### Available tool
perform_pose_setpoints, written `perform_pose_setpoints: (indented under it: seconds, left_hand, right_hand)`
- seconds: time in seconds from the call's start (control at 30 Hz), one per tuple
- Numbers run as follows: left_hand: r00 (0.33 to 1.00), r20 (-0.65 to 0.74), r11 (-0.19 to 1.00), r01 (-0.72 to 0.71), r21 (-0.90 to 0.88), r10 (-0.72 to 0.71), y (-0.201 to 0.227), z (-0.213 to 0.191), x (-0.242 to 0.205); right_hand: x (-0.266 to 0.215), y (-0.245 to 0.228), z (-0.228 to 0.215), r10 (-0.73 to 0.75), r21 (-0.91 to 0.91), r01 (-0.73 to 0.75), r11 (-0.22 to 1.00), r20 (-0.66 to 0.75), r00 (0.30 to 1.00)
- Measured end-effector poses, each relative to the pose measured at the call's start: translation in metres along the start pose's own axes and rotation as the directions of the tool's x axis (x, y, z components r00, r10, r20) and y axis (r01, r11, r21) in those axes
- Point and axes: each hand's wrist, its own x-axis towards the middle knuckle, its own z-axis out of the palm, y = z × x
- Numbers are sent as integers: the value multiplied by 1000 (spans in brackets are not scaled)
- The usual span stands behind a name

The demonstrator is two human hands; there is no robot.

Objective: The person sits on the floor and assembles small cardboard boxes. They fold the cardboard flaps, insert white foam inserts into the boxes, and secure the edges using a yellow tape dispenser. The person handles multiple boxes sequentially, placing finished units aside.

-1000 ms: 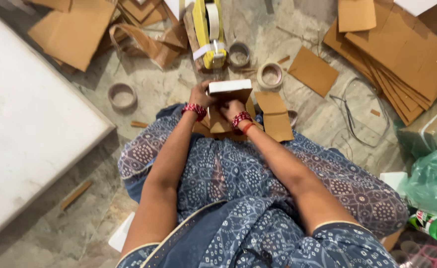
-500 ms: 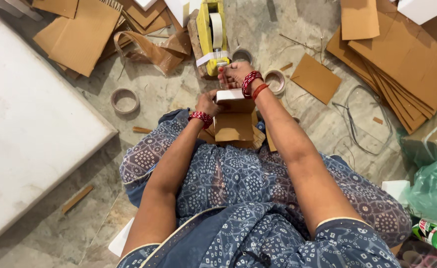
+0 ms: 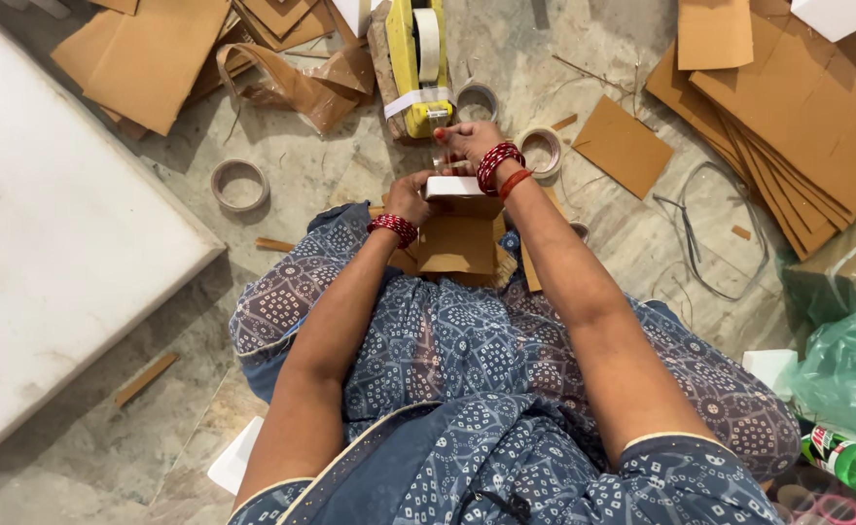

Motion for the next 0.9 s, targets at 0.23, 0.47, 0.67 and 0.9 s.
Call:
perform_pose_setpoints:
  seconds: [0.23, 0.47, 0.67, 0.9]
  left_hand:
    - [999, 33, 999, 43, -27, -43, -4, 2, -2]
    - [1000, 4, 1000, -13, 9, 13, -16, 5, 6]
    - [992, -81, 993, -87, 80, 94, -6, 9, -5]
    - [934, -338, 990, -78, 118, 114, -10, 23, -21]
  right_hand:
    - [11, 6, 0, -45, 22, 46, 999, -28, 999]
    - [28, 17, 9, -316, -281, 262, 923, -166, 934]
    - [66, 51, 1, -259, -524, 139, 840, -163, 952]
    - [101, 71, -1, 105, -961, -109, 254, -85, 991]
